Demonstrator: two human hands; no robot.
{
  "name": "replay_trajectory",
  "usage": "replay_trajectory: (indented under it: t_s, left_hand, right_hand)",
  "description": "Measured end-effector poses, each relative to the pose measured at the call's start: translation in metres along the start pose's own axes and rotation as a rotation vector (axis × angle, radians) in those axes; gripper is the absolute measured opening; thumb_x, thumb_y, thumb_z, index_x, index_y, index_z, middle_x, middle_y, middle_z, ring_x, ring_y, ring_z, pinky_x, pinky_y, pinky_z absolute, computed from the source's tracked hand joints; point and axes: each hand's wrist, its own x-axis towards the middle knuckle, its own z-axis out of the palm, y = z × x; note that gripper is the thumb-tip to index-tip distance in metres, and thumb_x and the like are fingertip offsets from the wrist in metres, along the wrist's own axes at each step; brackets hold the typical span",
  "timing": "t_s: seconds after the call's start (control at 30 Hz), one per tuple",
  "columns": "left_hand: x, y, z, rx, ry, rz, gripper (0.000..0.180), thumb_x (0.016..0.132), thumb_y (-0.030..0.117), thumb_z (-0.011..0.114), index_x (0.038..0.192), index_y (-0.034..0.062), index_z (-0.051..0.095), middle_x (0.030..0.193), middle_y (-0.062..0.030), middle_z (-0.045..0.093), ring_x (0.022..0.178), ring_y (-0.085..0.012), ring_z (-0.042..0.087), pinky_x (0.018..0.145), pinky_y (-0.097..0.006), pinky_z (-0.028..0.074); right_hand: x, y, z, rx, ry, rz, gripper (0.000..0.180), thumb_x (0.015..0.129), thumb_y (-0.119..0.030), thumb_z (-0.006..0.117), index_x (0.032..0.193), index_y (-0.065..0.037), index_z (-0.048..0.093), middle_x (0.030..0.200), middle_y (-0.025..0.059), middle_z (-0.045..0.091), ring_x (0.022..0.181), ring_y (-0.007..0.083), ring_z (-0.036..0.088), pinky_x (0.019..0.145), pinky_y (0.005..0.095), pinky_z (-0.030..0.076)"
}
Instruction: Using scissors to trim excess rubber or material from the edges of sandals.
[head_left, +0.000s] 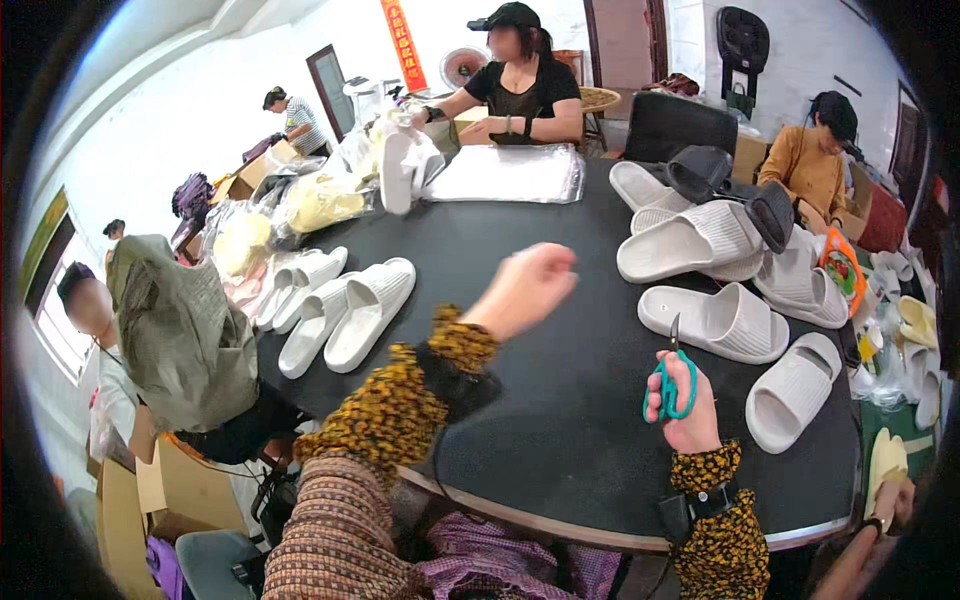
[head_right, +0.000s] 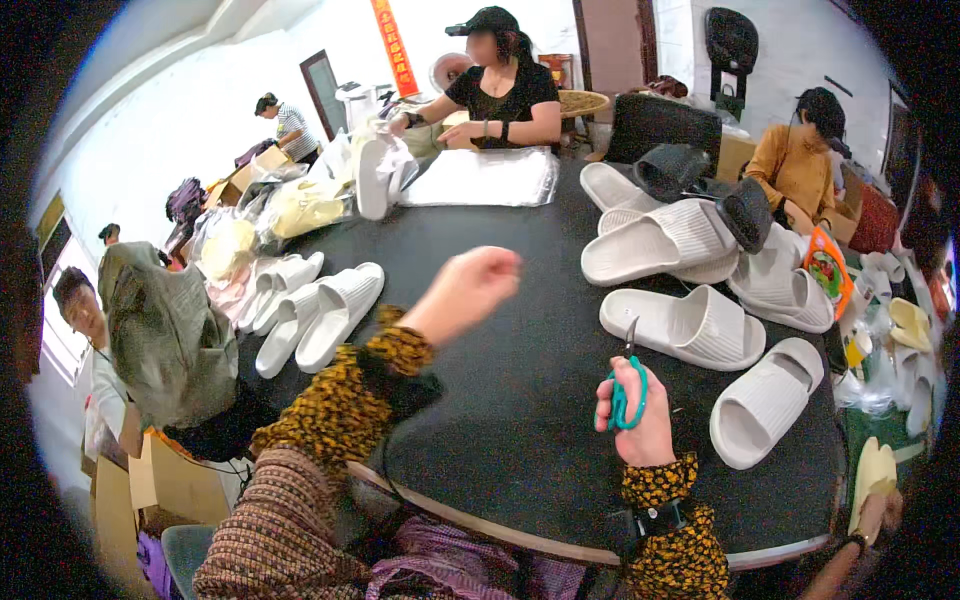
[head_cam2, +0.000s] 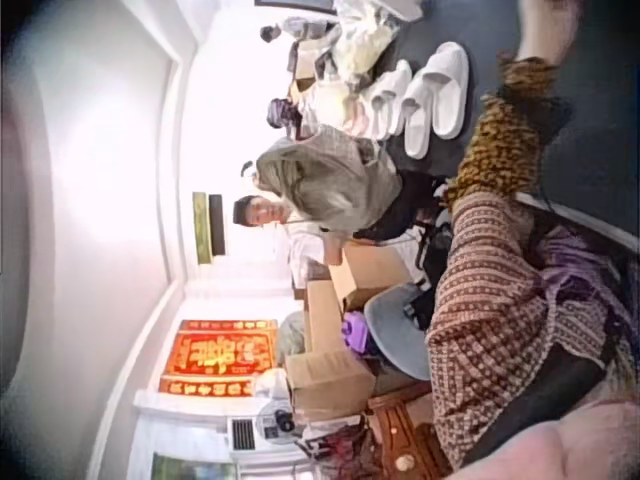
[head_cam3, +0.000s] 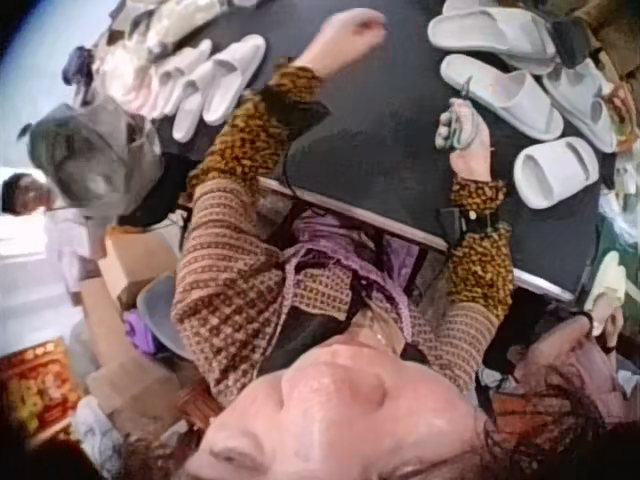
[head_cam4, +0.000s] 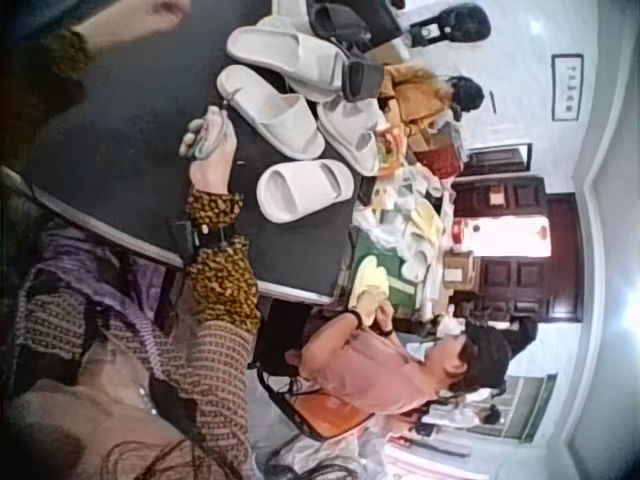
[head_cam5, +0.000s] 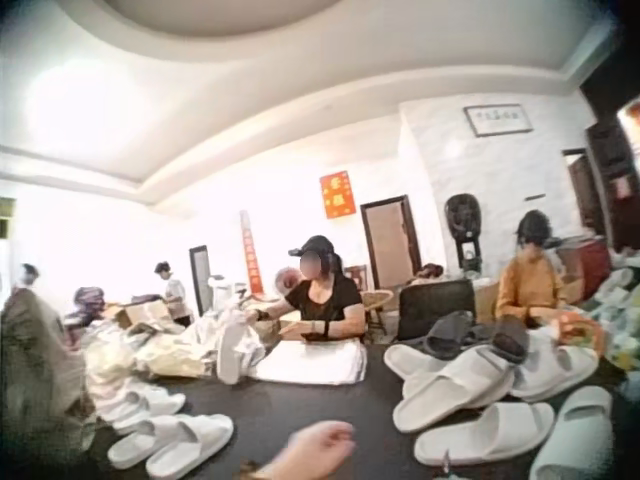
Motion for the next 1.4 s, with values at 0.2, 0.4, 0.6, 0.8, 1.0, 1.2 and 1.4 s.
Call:
replay_trajectory:
  t_s: [0.2,0.4,0.6,0.8,1.0,1.2,1.4]
  left_hand:
    - [-0.06,-0.15,-0.151,0.594,0.35,-0.206,0.031,0.079,0.013,0.062,0.106,-0.0016,0.06,0.103,-0.0214,0.061,0.097,-0.0347,0.059,0.087,-0.039,0.047]
    - [-0.13,-0.202,-0.228,0.926,0.22,-0.506,0.041,0.081,0.01,0.051,0.121,0.0056,0.049,0.111,-0.0226,0.059,0.104,-0.0397,0.055,0.089,-0.046,0.044]
    - [-0.131,-0.19,-0.222,0.873,0.189,-0.585,0.027,0.079,0.013,0.054,0.104,0.0029,0.061,0.101,-0.021,0.062,0.099,-0.0378,0.058,0.087,-0.045,0.046]
    - [-0.122,-0.194,-0.238,0.745,0.147,-0.505,0.022,0.078,0.018,0.06,0.088,-0.0004,0.067,0.075,-0.0173,0.066,0.073,-0.0295,0.065,0.07,-0.038,0.05]
    - [-0.071,-0.126,-0.21,0.18,0.154,-0.6,0.022,0.079,0.016,0.061,0.086,-0.0047,0.065,0.064,-0.0033,0.059,0.051,-0.0089,0.052,0.048,-0.024,0.046]
    - [-0.032,-0.056,-0.161,-0.07,0.013,-0.5,0.019,0.082,0.013,0.062,0.087,-0.0044,0.065,0.073,-0.0033,0.06,0.059,-0.0073,0.055,0.053,-0.02,0.047]
    - [-0.003,-0.003,-0.084,-0.215,-0.222,-0.384,0.021,0.084,0.016,0.062,0.088,-0.0038,0.064,0.078,-0.0031,0.062,0.062,-0.008,0.057,0.058,-0.021,0.046]
  right_hand:
    - [0.001,0.002,0.001,-0.028,-0.003,0.036,0.029,0.089,-0.031,0.058,0.104,-0.006,0.053,0.071,0.0052,0.055,0.053,0.0131,0.052,0.041,0.0284,0.041]
    - [-0.001,-0.002,0.006,-0.062,-0.011,0.057,0.029,0.09,-0.03,0.057,0.104,-0.005,0.052,0.07,0.0049,0.055,0.052,0.0128,0.052,0.041,0.0283,0.041]
    - [-0.001,-0.002,0.003,-0.082,-0.006,0.057,0.029,0.09,-0.03,0.057,0.105,-0.006,0.052,0.07,0.0051,0.055,0.051,0.0125,0.052,0.041,0.0279,0.041]
    - [0.0,-0.001,0.008,-0.079,-0.022,0.055,0.029,0.09,-0.031,0.058,0.103,-0.006,0.052,0.069,0.0047,0.054,0.051,0.0123,0.052,0.04,0.0275,0.041]
    - [0.0,-0.003,0.002,-0.087,-0.007,0.058,0.027,0.089,-0.031,0.06,0.101,-0.008,0.053,0.069,0.0042,0.055,0.051,0.0111,0.053,0.04,0.0259,0.043]
    - [-0.002,-0.004,0.003,-0.078,-0.036,0.053,0.027,0.089,-0.029,0.059,0.103,-0.007,0.053,0.07,0.0031,0.054,0.051,0.0106,0.053,0.041,0.0255,0.042]
    - [-0.003,-0.005,0.002,0.024,-0.07,-0.016,0.026,0.09,-0.026,0.059,0.107,-0.008,0.053,0.07,0.0043,0.056,0.05,0.0116,0.054,0.039,0.0253,0.042]
